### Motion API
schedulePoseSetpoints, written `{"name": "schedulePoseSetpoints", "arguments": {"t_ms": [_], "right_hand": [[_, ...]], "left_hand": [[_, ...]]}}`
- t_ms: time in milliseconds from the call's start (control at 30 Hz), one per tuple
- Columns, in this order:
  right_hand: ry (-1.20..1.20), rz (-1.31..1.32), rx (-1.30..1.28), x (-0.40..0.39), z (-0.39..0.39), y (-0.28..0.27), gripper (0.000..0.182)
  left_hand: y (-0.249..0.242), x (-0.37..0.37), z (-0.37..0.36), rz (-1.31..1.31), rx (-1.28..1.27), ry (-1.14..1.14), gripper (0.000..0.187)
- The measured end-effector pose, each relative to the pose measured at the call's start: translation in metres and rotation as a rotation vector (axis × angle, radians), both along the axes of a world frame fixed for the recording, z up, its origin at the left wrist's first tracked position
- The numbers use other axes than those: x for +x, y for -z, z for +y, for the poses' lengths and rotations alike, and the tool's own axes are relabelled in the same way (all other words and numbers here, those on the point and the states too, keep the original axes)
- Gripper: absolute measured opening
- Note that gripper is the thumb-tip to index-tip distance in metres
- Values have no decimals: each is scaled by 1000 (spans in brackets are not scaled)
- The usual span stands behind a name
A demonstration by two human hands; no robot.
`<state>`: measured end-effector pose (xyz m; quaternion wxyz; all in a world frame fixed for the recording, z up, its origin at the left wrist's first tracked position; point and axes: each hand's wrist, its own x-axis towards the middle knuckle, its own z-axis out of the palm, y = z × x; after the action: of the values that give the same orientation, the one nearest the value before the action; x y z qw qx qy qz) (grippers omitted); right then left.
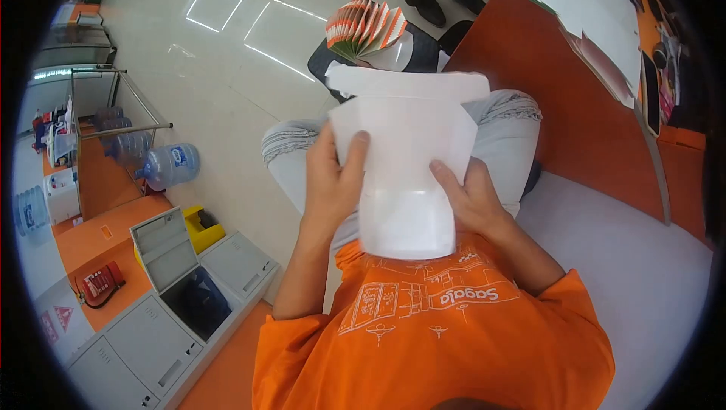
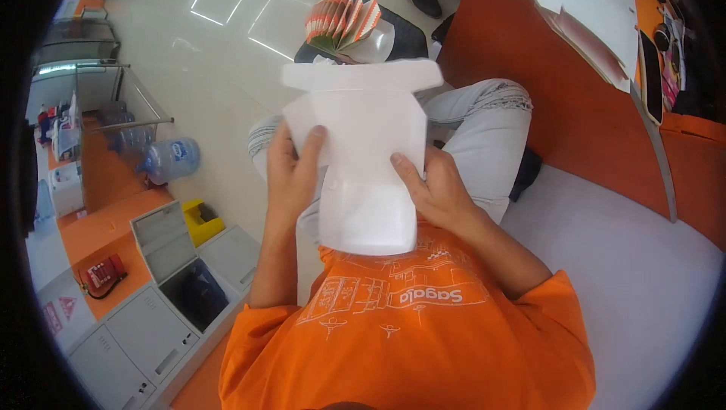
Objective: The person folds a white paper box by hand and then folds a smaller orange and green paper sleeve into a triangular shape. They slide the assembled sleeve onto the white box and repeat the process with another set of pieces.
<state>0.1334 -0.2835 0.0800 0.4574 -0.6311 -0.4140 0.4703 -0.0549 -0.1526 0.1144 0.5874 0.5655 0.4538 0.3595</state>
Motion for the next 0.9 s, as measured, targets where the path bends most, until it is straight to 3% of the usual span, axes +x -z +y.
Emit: {"name": "schedulePoseSetpoints", "arguments": {"t_ms": [67, 133, 200, 267, 333, 367, 400, 467, 600, 633, 667, 733, 800, 867, 900], "right_hand": [[-24, -116, 17, -1, -1, -6, 42], [108, 25, 73, -4, 0, -21, 56], [57, -85, 87, -1, 4, -14, 63], [-3, -191, 90, -4, 2, -8, 71], [-76, -457, 213, -12, 5, -8, 77], [-19, -427, 251, -16, 8, -13, 71], [-22, -424, 252, -14, 7, -13, 71], [63, -51, 53, -2, 7, -12, 62], [81, -60, -17, 16, 11, -9, 54], [312, -292, 184, 7, 13, -7, 52], [313, -292, 187, 10, 13, -8, 52], [448, -688, 573, 22, 16, -18, 55], [353, -658, 591, 28, 20, -53, 56], [24, -153, 74, 27, 29, -84, 54], [38, -80, 137, 27, 34, -83, 43]], "left_hand": [[2, 2, -2, 386, 337, 184, 22], [-4, 4, -6, 356, 246, 173, 29], [-6, 12, -11, 323, 157, 167, 36], [-5, 25, -26, 231, 406, 215, 53], [1, 28, -40, 286, 435, 248, 54], [3, 27, -42, 346, 461, 279, 56], [-3, 28, -40, 349, 460, 276, 56], [-21, 31, -29, 219, 257, 132, 46], [-23, 8, -9, 164, 48, 236, 39], [-15, 6, -8, 283, 270, 217, 32], [-11, 6, -6, 403, 492, 196, 26], [-14, 13, -5, 385, 591, 245, 24], [-17, 18, -12, 371, 672, 303, 21], [-21, 22, -15, 349, 612, 331, 18], [-21, 22, -15, 343, 617, 338, 18]]}}
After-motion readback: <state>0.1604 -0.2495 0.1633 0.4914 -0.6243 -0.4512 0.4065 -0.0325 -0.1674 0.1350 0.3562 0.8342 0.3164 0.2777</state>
